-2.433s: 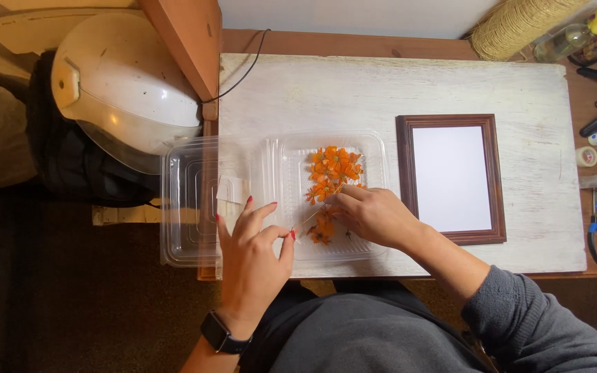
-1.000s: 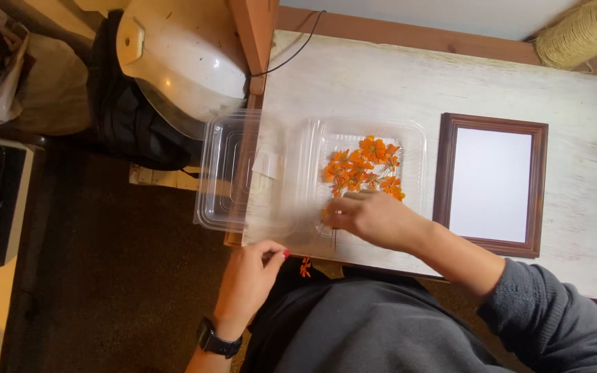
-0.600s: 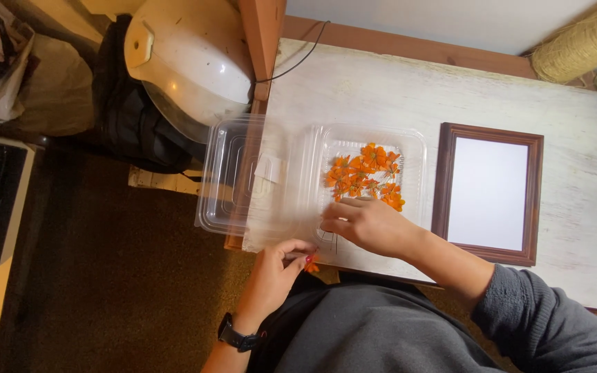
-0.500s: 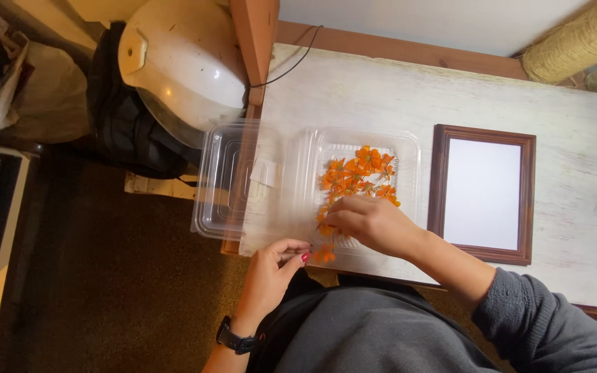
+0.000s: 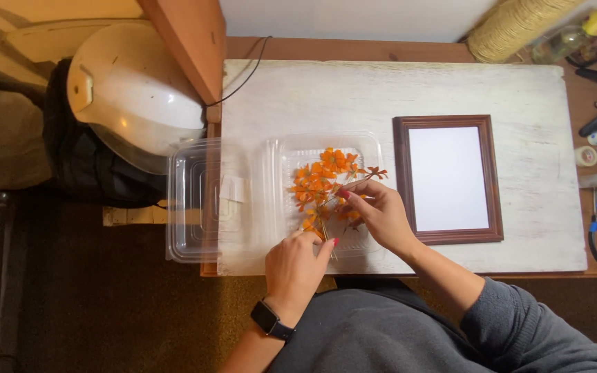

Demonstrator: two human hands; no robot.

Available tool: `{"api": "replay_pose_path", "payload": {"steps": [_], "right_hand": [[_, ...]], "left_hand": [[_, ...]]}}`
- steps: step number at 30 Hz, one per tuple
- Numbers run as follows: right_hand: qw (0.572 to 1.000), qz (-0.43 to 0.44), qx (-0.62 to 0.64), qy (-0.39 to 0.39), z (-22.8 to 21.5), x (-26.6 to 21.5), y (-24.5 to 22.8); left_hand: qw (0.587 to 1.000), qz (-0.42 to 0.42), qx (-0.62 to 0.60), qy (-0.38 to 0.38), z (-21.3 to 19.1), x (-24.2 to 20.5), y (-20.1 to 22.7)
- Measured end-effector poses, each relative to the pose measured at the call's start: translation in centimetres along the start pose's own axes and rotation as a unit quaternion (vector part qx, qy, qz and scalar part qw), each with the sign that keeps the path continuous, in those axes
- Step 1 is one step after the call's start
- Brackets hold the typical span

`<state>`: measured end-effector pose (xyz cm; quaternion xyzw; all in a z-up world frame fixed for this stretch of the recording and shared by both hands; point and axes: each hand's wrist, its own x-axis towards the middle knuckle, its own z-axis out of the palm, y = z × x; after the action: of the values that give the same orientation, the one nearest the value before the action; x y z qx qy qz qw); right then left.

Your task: Arranging and placing dried orange flowers inside a wooden picture frame with a white background and glass/acrylic insert.

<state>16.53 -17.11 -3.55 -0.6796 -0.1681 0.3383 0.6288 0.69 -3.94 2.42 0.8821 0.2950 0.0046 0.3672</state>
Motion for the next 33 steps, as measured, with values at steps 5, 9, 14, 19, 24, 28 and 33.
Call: {"api": "replay_pose_path", "payload": {"steps": [5, 9, 14, 19, 24, 28, 33], "right_hand": [[0.998, 0.035, -0.049, 0.033, 1.2, -0.9, -2.4], [0.988, -0.041, -0.149, 0.009, 1.2, -1.4, -2.2], [0.925, -0.259, -0.277, -0.001, 1.4, -1.3, -2.7], [0.989, -0.111, -0.099, 0.021, 1.5, -0.1, -2.1], [1.0, 0.002, -0.014, 0.004, 1.2, 0.9, -2.3], [0.998, -0.037, 0.042, -0.02, 0.6, 1.7, -2.4], [1.0, 0.017, 0.018, -0.009, -0.5, 2.0, -4.6]], "left_hand": [[0.997, -0.003, 0.058, -0.046, 2.0, 0.5, 0.2], [0.997, -0.009, 0.057, -0.043, 2.3, 0.8, 0.3], [0.999, -0.004, 0.052, -0.016, 1.9, 0.6, 0.6], [0.998, -0.012, 0.056, -0.023, 1.8, 0.6, 0.6], [0.996, 0.012, 0.092, 0.0, 2.7, 0.9, -0.7], [0.99, 0.054, 0.119, 0.045, 2.8, 1.0, -1.3], [0.991, 0.063, 0.101, 0.064, 2.8, 1.0, -1.2]]}}
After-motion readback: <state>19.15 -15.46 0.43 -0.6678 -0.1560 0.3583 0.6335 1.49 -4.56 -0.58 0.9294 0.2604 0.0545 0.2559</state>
